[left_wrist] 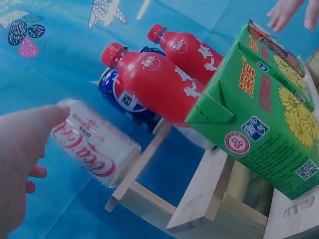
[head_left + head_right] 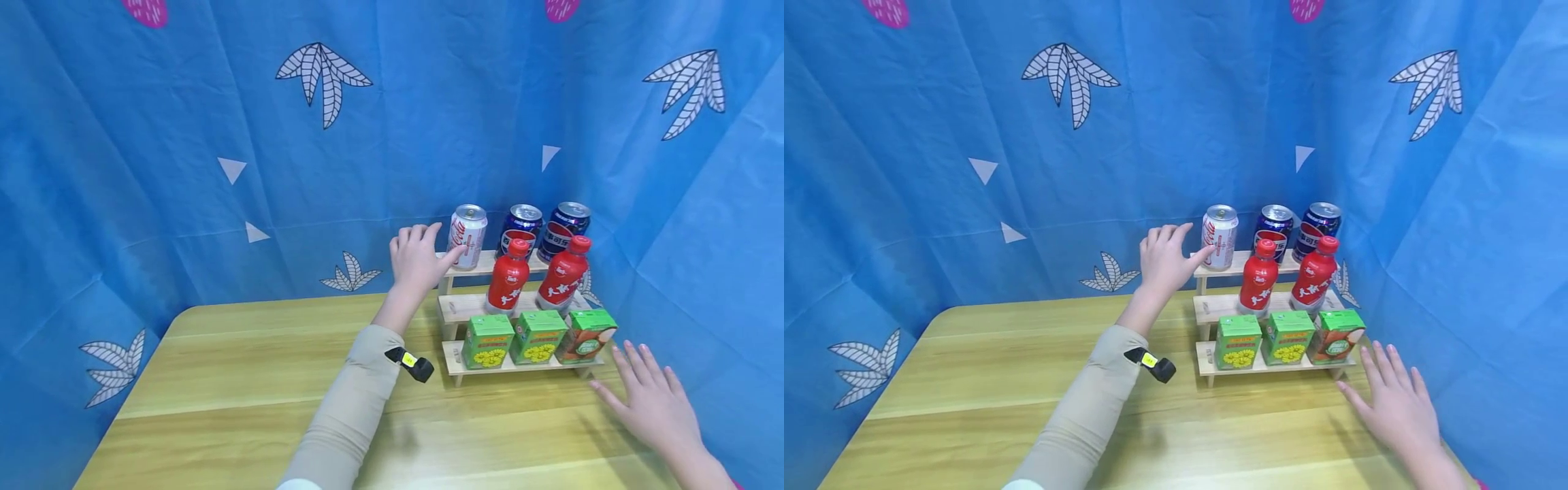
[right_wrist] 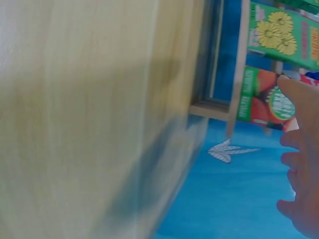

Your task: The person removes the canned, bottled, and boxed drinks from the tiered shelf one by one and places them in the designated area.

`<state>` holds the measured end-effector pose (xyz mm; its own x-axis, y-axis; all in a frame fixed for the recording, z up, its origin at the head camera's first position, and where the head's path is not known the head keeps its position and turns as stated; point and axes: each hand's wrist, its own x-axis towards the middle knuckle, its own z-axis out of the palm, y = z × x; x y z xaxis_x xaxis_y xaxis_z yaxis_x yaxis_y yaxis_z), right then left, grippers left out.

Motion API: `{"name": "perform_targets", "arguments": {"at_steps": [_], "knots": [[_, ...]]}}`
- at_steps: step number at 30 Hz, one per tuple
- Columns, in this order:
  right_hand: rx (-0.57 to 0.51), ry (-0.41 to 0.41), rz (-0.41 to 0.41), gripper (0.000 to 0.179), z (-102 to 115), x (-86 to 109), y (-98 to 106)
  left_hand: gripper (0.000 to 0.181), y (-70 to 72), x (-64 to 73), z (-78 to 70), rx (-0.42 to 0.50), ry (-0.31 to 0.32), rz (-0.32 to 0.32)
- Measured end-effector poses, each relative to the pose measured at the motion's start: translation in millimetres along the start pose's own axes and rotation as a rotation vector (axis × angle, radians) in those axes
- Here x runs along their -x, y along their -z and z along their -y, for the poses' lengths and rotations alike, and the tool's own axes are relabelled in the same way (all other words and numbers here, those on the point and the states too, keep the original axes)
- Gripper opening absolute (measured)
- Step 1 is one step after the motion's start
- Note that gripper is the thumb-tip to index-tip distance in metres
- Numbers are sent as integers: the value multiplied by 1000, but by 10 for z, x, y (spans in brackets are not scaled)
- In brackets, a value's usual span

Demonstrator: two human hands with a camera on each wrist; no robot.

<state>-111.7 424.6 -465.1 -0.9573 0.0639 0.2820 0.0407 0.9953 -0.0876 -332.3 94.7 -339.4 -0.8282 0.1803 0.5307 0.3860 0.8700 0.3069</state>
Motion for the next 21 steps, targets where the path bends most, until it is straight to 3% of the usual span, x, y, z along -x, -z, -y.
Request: {"name": "perform_targets", "arguments": {"at_steps": [14, 21], "knots": [[-24, 26, 141, 83, -97, -79, -186, 82, -209, -174, -118, 84, 37, 39], [-29, 58, 135, 82, -107, -118, -224, 83, -242, -234, -178, 91, 53, 44]]}}
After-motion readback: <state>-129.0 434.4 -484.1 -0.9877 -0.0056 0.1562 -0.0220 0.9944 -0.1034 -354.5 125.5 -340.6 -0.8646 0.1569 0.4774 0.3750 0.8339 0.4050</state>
